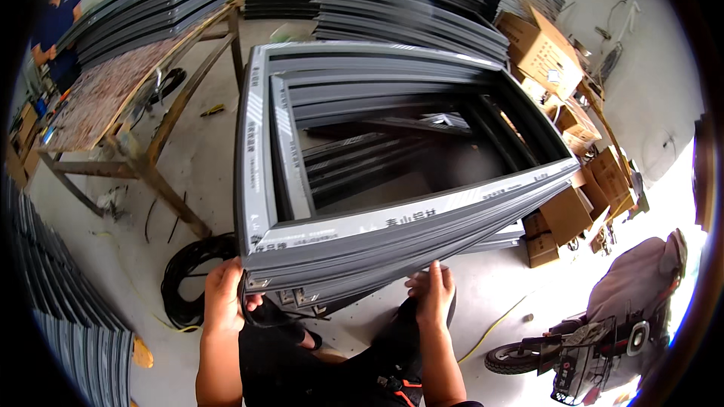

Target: The person applies a rubber seal to metal window frames using a pair of shears to cut the rubber and presses the seal into the frame channel by hand.

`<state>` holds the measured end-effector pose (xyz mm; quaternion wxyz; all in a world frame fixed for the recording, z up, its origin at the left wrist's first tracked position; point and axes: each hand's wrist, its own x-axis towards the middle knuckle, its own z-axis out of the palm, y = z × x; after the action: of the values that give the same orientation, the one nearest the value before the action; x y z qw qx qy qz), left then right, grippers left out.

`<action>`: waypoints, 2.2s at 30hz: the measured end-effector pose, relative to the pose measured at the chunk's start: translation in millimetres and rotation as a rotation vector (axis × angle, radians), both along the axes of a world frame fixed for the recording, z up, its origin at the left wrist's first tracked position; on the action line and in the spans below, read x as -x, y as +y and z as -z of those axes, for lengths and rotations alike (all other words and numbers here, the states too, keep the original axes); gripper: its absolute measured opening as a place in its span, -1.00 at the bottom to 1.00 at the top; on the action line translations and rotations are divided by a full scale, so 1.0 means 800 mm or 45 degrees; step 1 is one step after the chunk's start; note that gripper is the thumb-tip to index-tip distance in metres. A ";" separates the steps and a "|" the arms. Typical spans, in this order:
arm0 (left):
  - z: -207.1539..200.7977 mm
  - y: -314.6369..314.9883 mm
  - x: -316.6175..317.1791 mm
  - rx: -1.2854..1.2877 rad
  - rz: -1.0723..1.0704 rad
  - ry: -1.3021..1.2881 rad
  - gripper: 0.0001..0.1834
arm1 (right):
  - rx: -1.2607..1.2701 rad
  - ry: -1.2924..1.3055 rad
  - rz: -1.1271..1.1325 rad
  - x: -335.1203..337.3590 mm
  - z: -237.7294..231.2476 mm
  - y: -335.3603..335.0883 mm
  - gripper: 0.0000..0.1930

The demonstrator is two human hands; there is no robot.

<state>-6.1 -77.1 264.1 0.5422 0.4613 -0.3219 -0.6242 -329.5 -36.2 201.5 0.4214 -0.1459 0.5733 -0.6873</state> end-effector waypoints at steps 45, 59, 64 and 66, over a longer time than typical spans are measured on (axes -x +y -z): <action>0.005 -0.207 0.041 1.609 0.452 -1.479 -0.54 | 0.381 0.068 0.820 0.246 0.099 -0.115 -0.59; 0.010 -0.209 0.061 1.585 0.316 -1.489 -0.46 | 0.297 0.228 0.726 0.231 0.054 -0.159 -0.68; 0.011 -0.206 0.085 1.535 0.325 -1.477 -0.40 | 0.305 0.186 0.771 0.266 0.065 -0.169 -0.59; 0.020 -0.207 0.083 1.545 0.281 -1.436 -0.39 | 0.303 0.218 0.780 0.269 0.075 -0.168 -0.57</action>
<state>-72.2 -242.4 247.8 0.3899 0.2983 -0.8686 -0.0675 -545.0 -170.7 141.7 0.1258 -0.0721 0.5396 -0.8294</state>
